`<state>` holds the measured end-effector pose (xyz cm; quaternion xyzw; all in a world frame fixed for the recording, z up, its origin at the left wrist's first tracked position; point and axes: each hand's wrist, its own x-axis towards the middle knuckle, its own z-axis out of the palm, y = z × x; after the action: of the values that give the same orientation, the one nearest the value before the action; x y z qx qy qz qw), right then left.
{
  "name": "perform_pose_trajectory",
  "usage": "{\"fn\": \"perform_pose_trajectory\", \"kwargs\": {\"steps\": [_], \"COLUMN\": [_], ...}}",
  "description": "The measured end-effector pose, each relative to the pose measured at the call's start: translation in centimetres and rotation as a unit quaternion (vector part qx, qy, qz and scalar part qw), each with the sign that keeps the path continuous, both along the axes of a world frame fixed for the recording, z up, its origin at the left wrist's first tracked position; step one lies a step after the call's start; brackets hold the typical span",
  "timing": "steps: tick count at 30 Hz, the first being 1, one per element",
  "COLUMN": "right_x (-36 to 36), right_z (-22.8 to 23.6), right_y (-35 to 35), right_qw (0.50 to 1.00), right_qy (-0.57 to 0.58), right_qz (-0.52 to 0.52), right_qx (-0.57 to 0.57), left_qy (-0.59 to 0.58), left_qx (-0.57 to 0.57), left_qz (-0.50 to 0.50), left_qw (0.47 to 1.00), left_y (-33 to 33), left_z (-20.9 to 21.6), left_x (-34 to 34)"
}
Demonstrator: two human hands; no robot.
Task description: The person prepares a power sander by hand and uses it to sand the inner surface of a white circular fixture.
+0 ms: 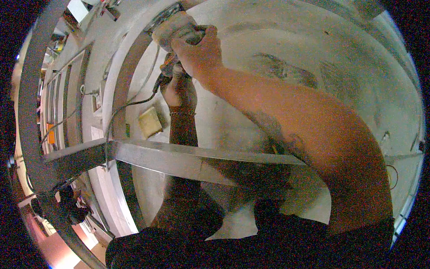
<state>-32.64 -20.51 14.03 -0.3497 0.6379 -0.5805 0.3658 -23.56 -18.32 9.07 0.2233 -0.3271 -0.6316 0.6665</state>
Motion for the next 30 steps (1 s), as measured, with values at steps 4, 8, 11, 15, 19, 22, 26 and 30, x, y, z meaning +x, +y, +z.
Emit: {"fn": "perform_pose_trajectory", "kwargs": {"steps": [4,8,11,15,19,22,26,30], "right_x": [0.1,0.2,0.5,1.2,2.3,2.8,3.4,3.8], "right_z": [0.3,0.1,0.2,-0.1,0.1,0.4,0.5,0.5], "right_y": [0.1,0.2,0.5,0.6,1.1,1.6,2.3,2.5], "right_qw": [0.998,0.998,1.000,1.000,0.998,0.994,0.985,0.979], "right_qy": [-0.048,-0.036,-0.018,-0.012,0.019,0.030,0.072,0.121], "right_qz": [-0.019,-0.032,-0.007,0.009,0.060,0.104,0.159,0.160], "right_qx": [0.026,0.029,0.023,0.023,0.014,0.002,-0.018,-0.038], "left_qy": [0.012,-0.004,-0.028,-0.060,-0.054,-0.039,-0.077,-0.058], "left_qx": [0.013,0.008,0.008,-0.028,0.012,0.040,0.077,0.082], "left_qz": [-0.005,-0.009,0.011,0.013,0.053,0.043,0.076,0.119], "left_qw": [1.000,1.000,1.000,0.998,0.997,0.997,0.991,0.988], "left_y": [-0.4,-0.1,0.2,0.7,1.7,2.4,4.1,4.5], "left_z": [0.3,0.3,0.1,-0.1,-1.1,-1.7,-1.7,-1.8], "left_x": [0.0,0.1,0.6,1.2,2.6,3.8,4.5,4.1]}}
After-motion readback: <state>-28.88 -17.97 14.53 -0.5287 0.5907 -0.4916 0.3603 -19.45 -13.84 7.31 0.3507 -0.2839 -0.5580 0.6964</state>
